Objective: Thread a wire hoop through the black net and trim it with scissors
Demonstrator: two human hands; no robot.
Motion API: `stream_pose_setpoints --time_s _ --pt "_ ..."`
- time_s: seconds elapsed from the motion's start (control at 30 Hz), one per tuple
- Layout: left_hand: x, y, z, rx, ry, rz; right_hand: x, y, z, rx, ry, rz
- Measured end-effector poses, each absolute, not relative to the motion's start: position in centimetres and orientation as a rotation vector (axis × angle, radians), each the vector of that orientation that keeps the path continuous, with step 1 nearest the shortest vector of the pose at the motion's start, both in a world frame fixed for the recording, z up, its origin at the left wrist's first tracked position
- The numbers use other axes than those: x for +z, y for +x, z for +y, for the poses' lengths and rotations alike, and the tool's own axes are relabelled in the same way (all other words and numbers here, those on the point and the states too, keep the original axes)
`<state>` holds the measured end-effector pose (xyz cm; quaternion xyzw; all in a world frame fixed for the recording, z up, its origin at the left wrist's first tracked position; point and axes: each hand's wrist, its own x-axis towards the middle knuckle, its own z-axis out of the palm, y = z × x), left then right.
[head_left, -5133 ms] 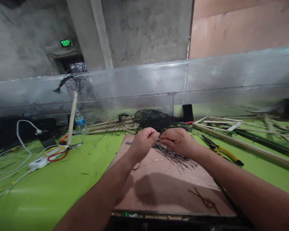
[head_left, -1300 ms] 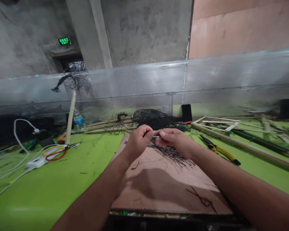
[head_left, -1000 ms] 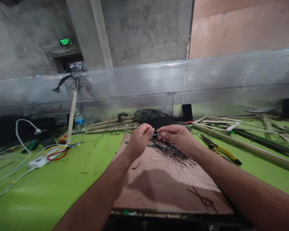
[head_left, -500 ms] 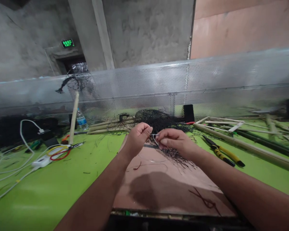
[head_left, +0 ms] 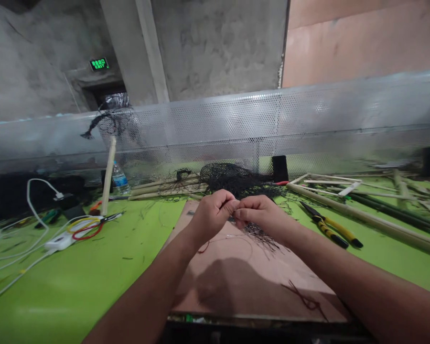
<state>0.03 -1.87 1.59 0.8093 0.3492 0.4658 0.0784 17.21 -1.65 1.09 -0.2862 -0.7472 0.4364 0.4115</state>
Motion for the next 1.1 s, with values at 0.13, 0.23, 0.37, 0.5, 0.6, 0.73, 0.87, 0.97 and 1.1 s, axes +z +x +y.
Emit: stream_pose_setpoints --time_s 0.13,0.23,0.37,0.5,0.6,0.73,0.87,0.97,1.1 --pt "1.6 -0.3 -1.6 1.370 2.395 1.072 1.2 17.1 -1.8 1.097 -0.755 -1.890" --pt "1.6 -0.5 -1.4 1.380 2.373 1.067 1.3 17.0 -1.9 1.159 -0.725 -1.881" --pt "1.5 -0.6 -1.2 1.394 2.380 1.063 1.3 17.1 -1.9 1.284 -0.651 -1.850" --pt "1.5 -0.5 -1.3 1.393 2.417 1.058 0.9 17.2 -1.6 1.308 -0.632 -1.827" --pt "1.6 -0.4 -1.5 1.386 2.424 1.049 0.6 17.3 -1.3 1.328 -0.629 -1.802" --pt "1.6 -0.4 -1.6 1.372 2.422 1.037 0.3 17.4 -1.0 1.382 -0.624 -1.770" --pt "1.6 -0.5 -1.5 1.397 2.430 1.051 0.2 17.4 -0.8 1.214 -0.670 -1.897" --pt "1.5 -0.5 -1.5 1.402 2.408 1.056 0.1 17.2 -0.8 0.996 -0.706 -1.959" --pt "1.5 -0.5 -1.5 1.405 2.366 1.058 0.1 16.9 -1.0 0.709 -0.741 -2.010"
